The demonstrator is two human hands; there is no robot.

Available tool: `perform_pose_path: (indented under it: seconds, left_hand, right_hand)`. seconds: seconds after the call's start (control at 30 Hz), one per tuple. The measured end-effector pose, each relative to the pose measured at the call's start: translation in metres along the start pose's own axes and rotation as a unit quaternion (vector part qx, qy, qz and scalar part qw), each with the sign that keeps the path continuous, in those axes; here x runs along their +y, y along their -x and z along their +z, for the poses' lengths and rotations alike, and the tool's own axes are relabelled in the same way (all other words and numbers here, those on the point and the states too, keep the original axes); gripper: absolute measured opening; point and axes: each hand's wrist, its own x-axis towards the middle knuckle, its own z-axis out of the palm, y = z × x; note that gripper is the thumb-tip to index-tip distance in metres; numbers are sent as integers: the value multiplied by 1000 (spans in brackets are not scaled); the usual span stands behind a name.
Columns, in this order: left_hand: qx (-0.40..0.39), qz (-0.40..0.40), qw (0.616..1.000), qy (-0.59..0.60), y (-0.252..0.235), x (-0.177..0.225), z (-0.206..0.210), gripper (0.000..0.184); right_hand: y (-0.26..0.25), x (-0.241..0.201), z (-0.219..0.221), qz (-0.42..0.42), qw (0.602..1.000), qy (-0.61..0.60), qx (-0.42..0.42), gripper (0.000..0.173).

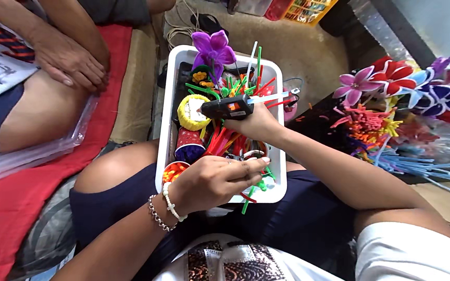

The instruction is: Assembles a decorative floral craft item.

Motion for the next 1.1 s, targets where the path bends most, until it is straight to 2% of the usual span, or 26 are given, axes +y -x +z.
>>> perform_pose_path:
  seconds: [0.27, 0.4, 0.57, 0.67, 0.83, 0.93, 1.0, 1.1]
  left_hand:
    - [2, -1, 1000, -1, 0, -1, -1, 17]
    - [-2, -3, 1000, 0, 0, 0, -1, 17]
    - [-1, -23, 999, -44, 2, 0, -5, 19]
    - [44, -56, 992, -101, 4, -3, -16, 17]
    - [158, -165, 968, -105, -2, -7, -51, 12]
    - [199, -209, 955, -60, -3, -15, -62, 16]
    - [220, -232, 947, -22, -1, -18, -61, 16]
    - [204, -272, 940, 3, -1, -18, -57, 16]
  right_hand:
    - [2, 0, -2, -6, 1000, 3, 9, 15]
    - [3, 0, -7, -13, 1000, 11, 0, 20]
    - [-1, 14, -9, -108, 994, -31, 2, 19]
    - [-2, 20, -19, -159, 987, -3, -7, 31]
    - [-6, 45, -48, -233, 968, 99, 0, 35]
    - [-3, 61, -63, -197, 961, 185, -56, 52]
    - [1, 66, -69, -146, 967, 187, -93, 49]
    - [3, 77, -77, -139, 970, 163, -112, 44]
